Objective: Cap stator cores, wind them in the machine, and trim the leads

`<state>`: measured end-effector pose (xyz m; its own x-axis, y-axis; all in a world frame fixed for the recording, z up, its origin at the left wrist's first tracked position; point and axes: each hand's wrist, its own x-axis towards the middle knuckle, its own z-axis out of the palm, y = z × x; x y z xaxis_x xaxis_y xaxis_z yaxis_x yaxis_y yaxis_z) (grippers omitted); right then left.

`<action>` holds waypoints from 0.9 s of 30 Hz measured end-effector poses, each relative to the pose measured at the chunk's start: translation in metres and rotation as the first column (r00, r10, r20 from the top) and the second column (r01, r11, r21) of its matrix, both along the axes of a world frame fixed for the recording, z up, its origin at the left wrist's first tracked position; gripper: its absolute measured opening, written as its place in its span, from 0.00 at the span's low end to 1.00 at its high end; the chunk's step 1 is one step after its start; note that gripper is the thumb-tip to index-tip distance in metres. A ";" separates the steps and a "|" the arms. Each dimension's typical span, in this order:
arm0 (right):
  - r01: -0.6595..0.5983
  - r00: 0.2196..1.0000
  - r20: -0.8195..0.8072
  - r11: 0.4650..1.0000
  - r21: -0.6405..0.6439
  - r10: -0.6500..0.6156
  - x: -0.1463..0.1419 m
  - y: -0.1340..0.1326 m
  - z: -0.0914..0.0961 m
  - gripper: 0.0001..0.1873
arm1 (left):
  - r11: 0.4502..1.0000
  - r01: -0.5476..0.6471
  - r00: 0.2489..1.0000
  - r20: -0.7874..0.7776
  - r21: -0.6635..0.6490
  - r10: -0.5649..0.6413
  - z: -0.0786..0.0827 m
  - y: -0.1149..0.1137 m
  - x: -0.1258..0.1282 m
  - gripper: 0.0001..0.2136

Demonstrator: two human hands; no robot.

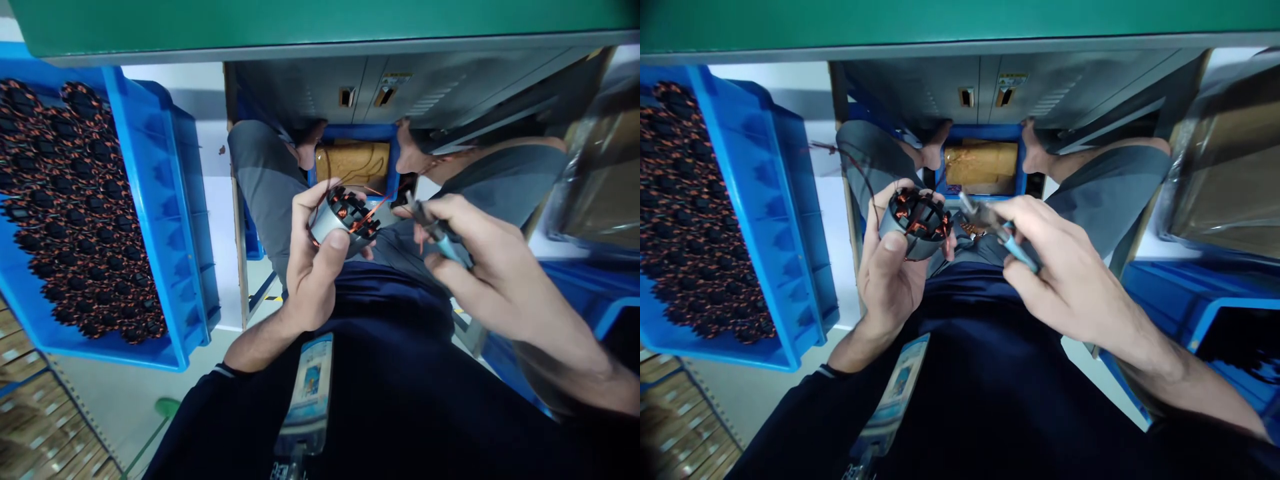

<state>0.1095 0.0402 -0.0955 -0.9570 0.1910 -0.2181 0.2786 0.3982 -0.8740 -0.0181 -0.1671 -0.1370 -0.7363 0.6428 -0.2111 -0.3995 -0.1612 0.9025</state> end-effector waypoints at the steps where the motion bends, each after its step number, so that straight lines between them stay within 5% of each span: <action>1: -0.053 0.998 -0.031 0.996 0.072 0.056 0.001 0.000 0.004 0.31 | 1.000 0.009 1.000 -0.015 0.001 -0.009 0.000 0.000 0.000 0.23; 5: -0.126 0.985 -0.091 0.972 0.199 0.146 -0.003 -0.003 0.013 0.43 | 0.999 0.041 0.992 -0.125 0.029 -0.037 -0.006 0.001 0.002 0.25; 15: -0.129 0.982 -0.096 0.952 0.279 0.161 -0.002 0.001 0.021 0.37 | 0.996 0.091 0.980 -0.175 -0.022 -0.093 -0.004 0.001 0.009 0.26; 23: -0.069 0.985 -0.153 0.993 0.097 0.084 -0.010 0.011 -0.017 0.35 | 0.997 0.073 0.987 -0.142 -0.008 -0.073 -0.029 0.002 0.010 0.25; 27: -0.045 0.988 -0.134 0.972 0.230 0.077 -0.009 0.011 -0.025 0.39 | 0.994 0.086 0.974 -0.204 -0.066 -0.097 -0.021 -0.002 0.010 0.29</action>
<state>0.1004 0.0507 -0.1208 -0.9863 0.1602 -0.0382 0.1283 0.6020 -0.7881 -0.0079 -0.1694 -0.1584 -0.7063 0.7010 -0.0981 -0.2139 -0.0793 0.9736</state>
